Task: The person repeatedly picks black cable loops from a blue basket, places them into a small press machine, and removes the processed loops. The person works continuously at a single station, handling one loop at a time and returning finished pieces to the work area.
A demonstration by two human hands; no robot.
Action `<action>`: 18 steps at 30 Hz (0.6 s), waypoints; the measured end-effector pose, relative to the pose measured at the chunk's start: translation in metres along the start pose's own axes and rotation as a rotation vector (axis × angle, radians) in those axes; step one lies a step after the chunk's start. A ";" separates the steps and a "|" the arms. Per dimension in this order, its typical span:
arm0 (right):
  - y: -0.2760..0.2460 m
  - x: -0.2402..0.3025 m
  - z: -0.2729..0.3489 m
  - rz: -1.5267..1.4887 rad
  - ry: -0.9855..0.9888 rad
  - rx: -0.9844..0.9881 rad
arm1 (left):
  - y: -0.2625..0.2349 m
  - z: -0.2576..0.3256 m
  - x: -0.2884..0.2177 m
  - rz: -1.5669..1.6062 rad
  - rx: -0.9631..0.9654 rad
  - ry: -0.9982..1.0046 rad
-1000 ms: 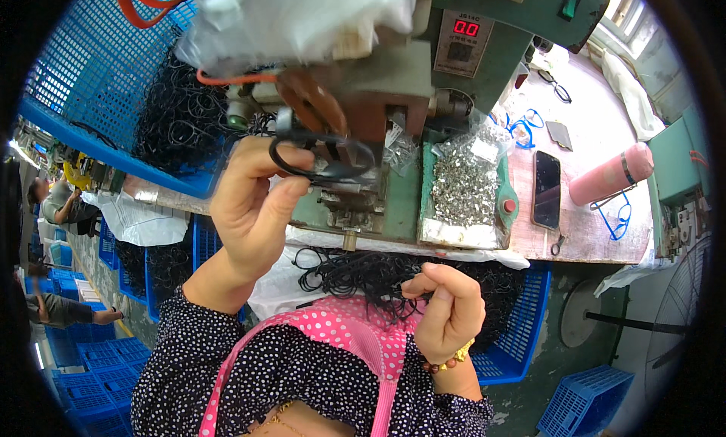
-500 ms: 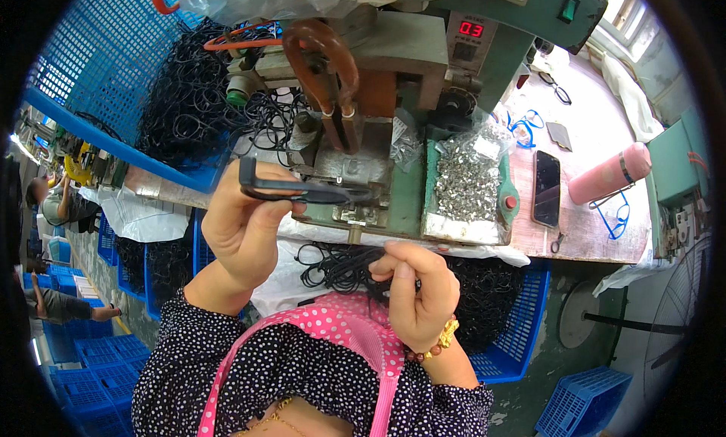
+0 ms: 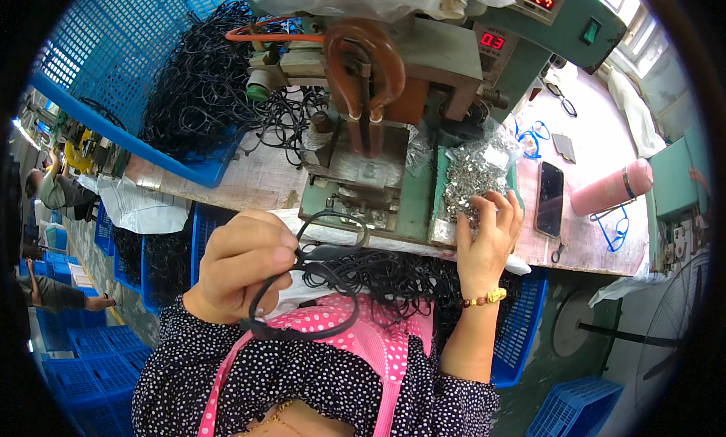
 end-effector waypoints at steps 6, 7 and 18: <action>0.012 -0.002 -0.003 -0.023 -0.051 -0.100 | 0.001 0.001 0.000 -0.012 0.001 0.028; 0.013 -0.002 -0.005 -0.036 -0.051 -0.119 | 0.000 0.001 0.000 -0.010 0.002 0.017; 0.027 -0.007 -0.009 -0.401 0.129 -0.307 | -0.004 0.038 0.036 -0.109 0.200 -0.406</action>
Point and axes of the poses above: each hand's wrist, its own z-axis away from the middle knuckle, its own y-axis out of the palm, x = y × z, the point moved 2 cm from there along -z, towards the middle knuckle, and after that the axes turned 10 degrees about z, right-handed, at the moved point
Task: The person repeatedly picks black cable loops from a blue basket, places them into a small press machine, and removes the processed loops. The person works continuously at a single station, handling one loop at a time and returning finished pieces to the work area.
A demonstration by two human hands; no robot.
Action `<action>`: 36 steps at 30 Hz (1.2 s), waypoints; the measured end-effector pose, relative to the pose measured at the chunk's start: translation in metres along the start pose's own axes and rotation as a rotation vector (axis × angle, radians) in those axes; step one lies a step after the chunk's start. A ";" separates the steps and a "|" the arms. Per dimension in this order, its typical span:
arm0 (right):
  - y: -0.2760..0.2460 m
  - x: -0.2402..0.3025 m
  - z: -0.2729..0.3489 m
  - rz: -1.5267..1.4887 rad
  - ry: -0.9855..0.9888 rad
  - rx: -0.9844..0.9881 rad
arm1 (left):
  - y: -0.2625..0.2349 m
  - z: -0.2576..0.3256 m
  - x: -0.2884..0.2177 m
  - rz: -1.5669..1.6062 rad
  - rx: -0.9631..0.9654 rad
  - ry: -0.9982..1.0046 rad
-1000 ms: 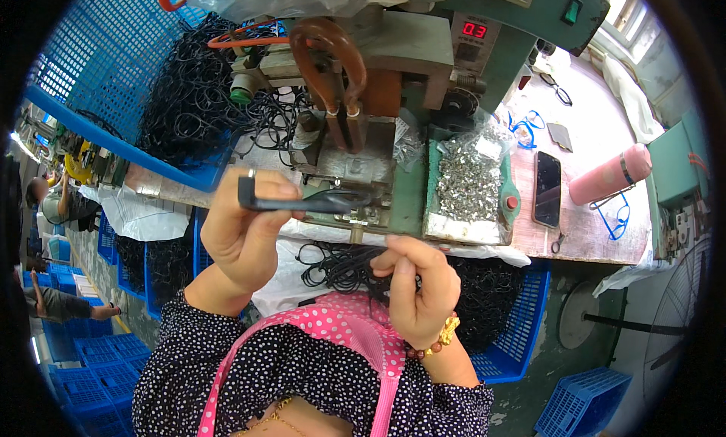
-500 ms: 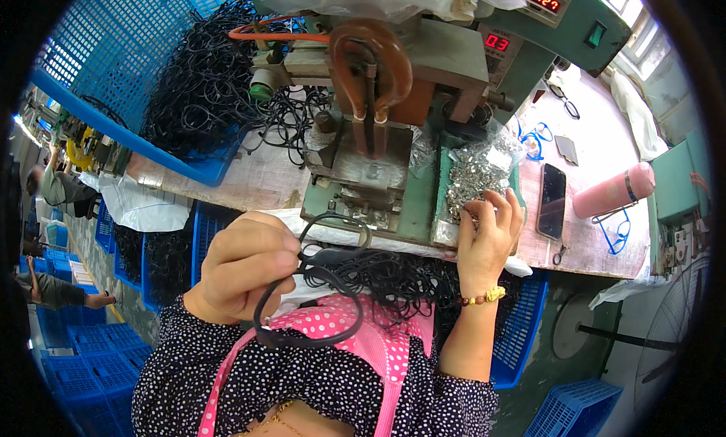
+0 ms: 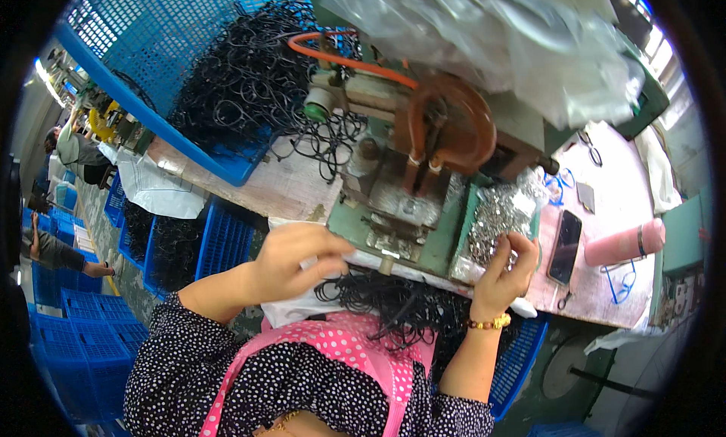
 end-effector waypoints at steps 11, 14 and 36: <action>0.006 0.001 -0.001 0.024 -0.077 0.078 | -0.039 -0.034 0.134 -0.617 -0.211 -0.025; 0.006 0.003 0.000 0.024 -0.062 0.062 | -0.028 -0.056 0.162 -0.999 -0.132 -0.184; 0.014 0.091 -0.016 -0.641 0.154 0.227 | -0.052 -0.041 0.021 0.561 -0.785 -0.053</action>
Point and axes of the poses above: each hand's wrist, its own z-axis away from the middle knuckle, its own y-axis out of the palm, x = y × z, the point moved 2 cm from there along -z, towards the middle knuckle, and after that the axes turned 10 degrees about z, right-handed, at the moved point
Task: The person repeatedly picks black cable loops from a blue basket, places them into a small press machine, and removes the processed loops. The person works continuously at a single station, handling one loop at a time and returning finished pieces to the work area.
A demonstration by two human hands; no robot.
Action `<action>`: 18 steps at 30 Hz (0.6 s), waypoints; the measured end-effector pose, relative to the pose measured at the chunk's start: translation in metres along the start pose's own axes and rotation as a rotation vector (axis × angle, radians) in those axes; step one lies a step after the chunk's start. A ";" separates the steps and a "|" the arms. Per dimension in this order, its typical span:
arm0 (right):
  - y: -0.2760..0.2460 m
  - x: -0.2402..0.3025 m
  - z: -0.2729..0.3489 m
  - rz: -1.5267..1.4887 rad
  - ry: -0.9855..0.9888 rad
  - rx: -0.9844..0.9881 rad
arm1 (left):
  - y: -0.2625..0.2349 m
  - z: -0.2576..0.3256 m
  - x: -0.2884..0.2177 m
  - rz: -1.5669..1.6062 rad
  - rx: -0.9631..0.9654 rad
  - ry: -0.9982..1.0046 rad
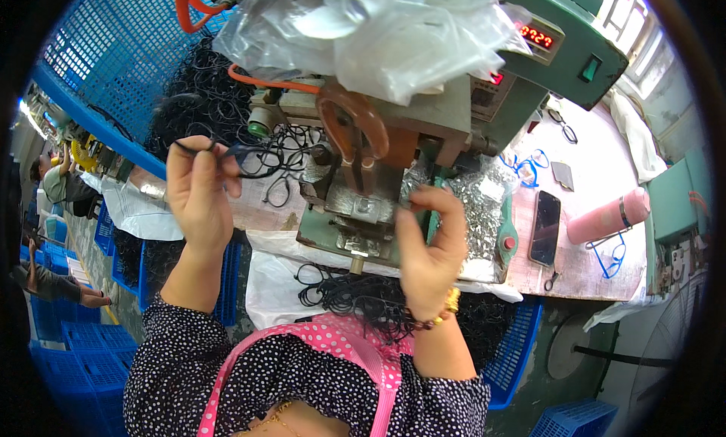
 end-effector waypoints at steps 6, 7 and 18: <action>0.036 0.021 -0.004 -0.266 0.117 0.097 | 0.044 -0.007 -0.003 0.043 0.224 -0.051; 0.037 0.022 -0.005 -0.272 0.144 0.106 | 0.045 -0.008 -0.001 0.039 0.227 -0.035; 0.017 0.023 -0.010 -0.262 0.147 0.195 | 0.063 0.032 0.004 -0.153 0.487 -0.059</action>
Point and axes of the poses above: each hand's wrist, its own z-axis away from the middle knuckle, its own y-axis out of the palm, x = y × z, the point moved 2 cm from there along -z, towards the middle knuckle, and after that the axes turned 10 degrees about z, right-handed, at the moved point
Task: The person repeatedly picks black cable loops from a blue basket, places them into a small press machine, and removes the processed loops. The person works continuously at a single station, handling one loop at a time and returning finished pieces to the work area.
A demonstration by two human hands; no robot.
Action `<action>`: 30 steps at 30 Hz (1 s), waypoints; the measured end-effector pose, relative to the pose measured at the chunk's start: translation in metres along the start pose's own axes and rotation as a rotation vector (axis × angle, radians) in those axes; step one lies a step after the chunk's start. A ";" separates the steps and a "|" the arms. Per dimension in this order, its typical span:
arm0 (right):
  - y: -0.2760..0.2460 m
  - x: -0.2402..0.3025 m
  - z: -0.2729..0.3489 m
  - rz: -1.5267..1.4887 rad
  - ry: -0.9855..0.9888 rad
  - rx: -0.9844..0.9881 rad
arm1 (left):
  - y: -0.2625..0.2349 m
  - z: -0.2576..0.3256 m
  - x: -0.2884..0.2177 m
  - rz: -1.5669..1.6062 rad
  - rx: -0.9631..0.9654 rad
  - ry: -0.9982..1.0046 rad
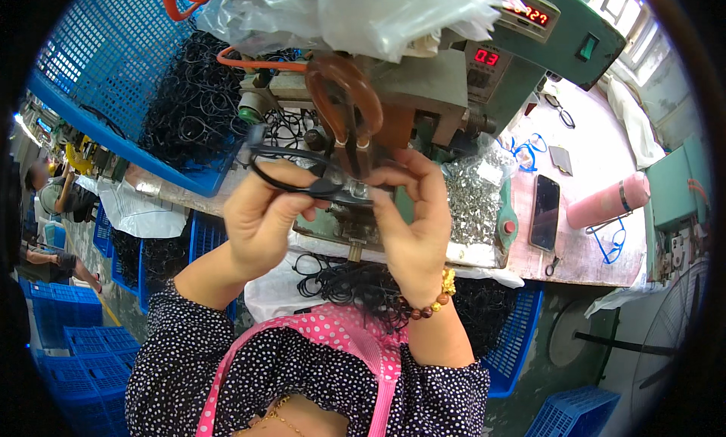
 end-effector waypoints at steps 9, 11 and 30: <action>-0.064 -0.005 0.018 0.146 -0.072 -0.264 | 0.016 -0.014 0.013 -0.115 0.075 0.030; -0.083 -0.016 0.024 0.346 -0.228 -0.461 | 0.017 -0.015 0.012 -0.175 0.086 0.113; -0.083 -0.084 0.031 1.120 -0.305 -0.498 | 0.009 0.010 0.040 -0.118 -0.131 0.176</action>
Point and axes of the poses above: each hand's wrist, its own z-axis away from the middle knuckle, its own y-axis out of the palm, x = y × z, the point moved 2 cm from there along -z, towards the middle knuckle, and after that the axes turned 10 degrees about z, right-handed, at the moved point
